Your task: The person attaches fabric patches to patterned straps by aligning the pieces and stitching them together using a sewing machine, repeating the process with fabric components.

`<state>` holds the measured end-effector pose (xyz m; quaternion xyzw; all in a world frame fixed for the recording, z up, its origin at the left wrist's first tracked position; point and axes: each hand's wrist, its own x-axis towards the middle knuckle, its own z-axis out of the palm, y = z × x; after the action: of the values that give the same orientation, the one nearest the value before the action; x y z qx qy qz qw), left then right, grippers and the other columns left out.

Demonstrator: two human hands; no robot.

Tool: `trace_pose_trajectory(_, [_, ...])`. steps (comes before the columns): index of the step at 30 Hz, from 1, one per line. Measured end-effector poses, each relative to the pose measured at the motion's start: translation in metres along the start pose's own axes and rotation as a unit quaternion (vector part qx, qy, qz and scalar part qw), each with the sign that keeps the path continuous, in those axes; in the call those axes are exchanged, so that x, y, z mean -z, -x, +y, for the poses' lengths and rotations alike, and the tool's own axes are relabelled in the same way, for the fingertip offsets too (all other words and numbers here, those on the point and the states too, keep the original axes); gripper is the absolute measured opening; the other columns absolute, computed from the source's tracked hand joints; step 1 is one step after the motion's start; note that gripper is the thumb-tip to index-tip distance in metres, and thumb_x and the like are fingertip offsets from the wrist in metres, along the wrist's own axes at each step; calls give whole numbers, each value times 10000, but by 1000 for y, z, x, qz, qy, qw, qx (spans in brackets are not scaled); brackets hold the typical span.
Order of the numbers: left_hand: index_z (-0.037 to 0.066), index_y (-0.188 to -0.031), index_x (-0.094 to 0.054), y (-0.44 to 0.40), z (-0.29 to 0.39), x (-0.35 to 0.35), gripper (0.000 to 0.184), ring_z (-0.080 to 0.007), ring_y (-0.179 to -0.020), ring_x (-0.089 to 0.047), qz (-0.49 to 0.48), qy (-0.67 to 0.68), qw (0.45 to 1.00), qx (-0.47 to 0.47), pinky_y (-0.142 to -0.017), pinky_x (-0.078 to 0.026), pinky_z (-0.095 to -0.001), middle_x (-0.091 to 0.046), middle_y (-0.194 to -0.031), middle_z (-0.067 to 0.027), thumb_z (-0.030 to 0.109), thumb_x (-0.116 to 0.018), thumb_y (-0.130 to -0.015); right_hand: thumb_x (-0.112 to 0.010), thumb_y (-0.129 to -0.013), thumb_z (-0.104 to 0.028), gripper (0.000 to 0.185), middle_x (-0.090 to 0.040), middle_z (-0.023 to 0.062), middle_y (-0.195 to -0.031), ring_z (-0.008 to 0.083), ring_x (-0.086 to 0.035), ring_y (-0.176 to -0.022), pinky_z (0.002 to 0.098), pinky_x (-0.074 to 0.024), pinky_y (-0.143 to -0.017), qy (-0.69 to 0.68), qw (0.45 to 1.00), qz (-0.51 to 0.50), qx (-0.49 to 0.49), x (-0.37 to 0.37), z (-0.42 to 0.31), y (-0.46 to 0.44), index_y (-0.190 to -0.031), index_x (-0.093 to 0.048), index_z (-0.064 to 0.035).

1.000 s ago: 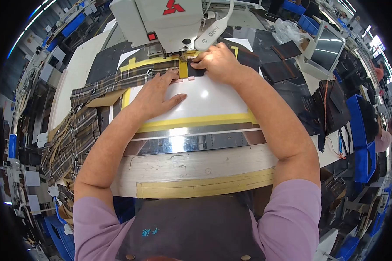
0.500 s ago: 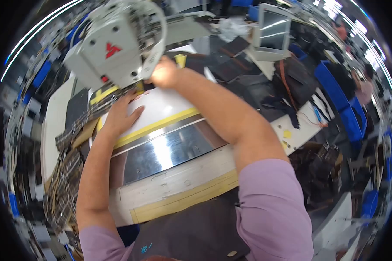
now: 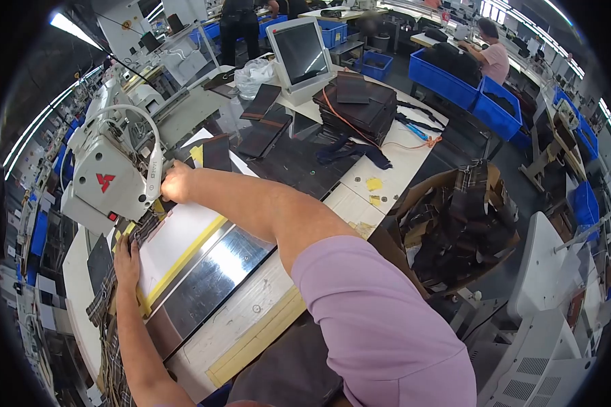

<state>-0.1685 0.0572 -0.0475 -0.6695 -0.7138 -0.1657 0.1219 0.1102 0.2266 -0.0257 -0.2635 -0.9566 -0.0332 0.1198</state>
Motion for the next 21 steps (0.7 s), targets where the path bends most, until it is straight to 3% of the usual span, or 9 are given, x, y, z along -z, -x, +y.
trace_pose_trajectory(1, [37, -1390, -548, -2, -7, -1, 489, -384, -1314, -501, -2, 5, 1000, -7, -1077, -413, -466, -494, -1462, -186, 366, -531, -1028, -577, -978, -404, 296, -724, 76, -1181, 271, -588, -1227, 508, -336, -1066, 3, 1000, 5, 0, 0, 1, 0, -1133, -760, -231])
trace_pose_trajectory(4, [27, -1327, -579, -6, -4, 9, 486, -385, -1261, -523, -22, -1, 1000, -7, -1048, -429, -467, -555, -1356, -174, 369, -609, -982, -574, -983, -420, 308, -727, 78, -1178, 272, -604, -1206, 497, -352, -1049, 6, 1000, -16, -8, 2, -1, 2, -1121, -765, -222])
trace_pose_trajectory(7, [17, -1232, -604, -8, 13, 31, 479, -377, -1201, -541, -65, 22, 996, 49, -1014, -442, -465, -586, -1244, -165, 354, -711, -909, -576, -985, -405, 287, -733, 68, -1162, 261, -624, -1181, 491, -365, -1041, -22, 999, -27, -26, 9, -6, 9, -1129, -769, -249])
trace_pose_trajectory(10, [20, -1189, -604, -8, 2, 32, 489, -357, -1176, -542, -98, 52, 993, 40, -992, -440, -467, -586, -1184, -168, 336, -775, -858, -617, -943, -304, 248, -727, 28, -1117, 223, -611, -1178, 455, -375, -1004, -15, 998, -56, -19, 24, -18, 28, -1144, -762, -304])
trace_pose_trajectory(15, [-55, -984, -678, 7, 19, 72, 575, -300, -806, -690, -172, 105, 978, 60, -771, -533, -392, -726, -893, -178, 375, -917, -687, -594, -959, -277, 284, -746, 34, -1123, 246, -672, -1096, 462, -392, -983, -2, 998, -16, 56, 22, -22, 55, -1184, -754, -343])
trace_pose_trajectory(18, [-57, -979, -717, 10, 28, 99, 566, -262, -776, -690, -225, -6, 971, 80, -749, -526, -370, -737, -885, -185, 376, -923, -678, -589, -945, -214, 327, -739, 17, -1139, 234, -655, -1115, 469, -391, -1008, 8, 998, 20, 66, 14, -17, 62, -1199, -749, -343])
trace_pose_trajectory(20, [-60, -929, -741, 10, 31, 123, 473, -172, -654, -648, -283, 60, 954, 78, -655, -519, -332, -714, -754, -132, 301, -928, -687, -592, -936, -199, 345, -733, 3, -1160, 228, -638, -1138, 482, -385, -1030, 22, 995, 57, 80, 10, -11, 65, -1211, -744, -342])
trace_pose_trajectory(21, [-61, -914, -741, 11, 34, 137, 447, -144, -630, -628, -306, 85, 945, 77, -629, -515, -325, -702, -722, -110, 279, -928, -692, -611, -916, -192, 376, -677, -70, -1308, 198, -581, -1192, 495, -358, -1082, 37, 998, 9, 50, 16, -14, 67, -1252, -720, -319])
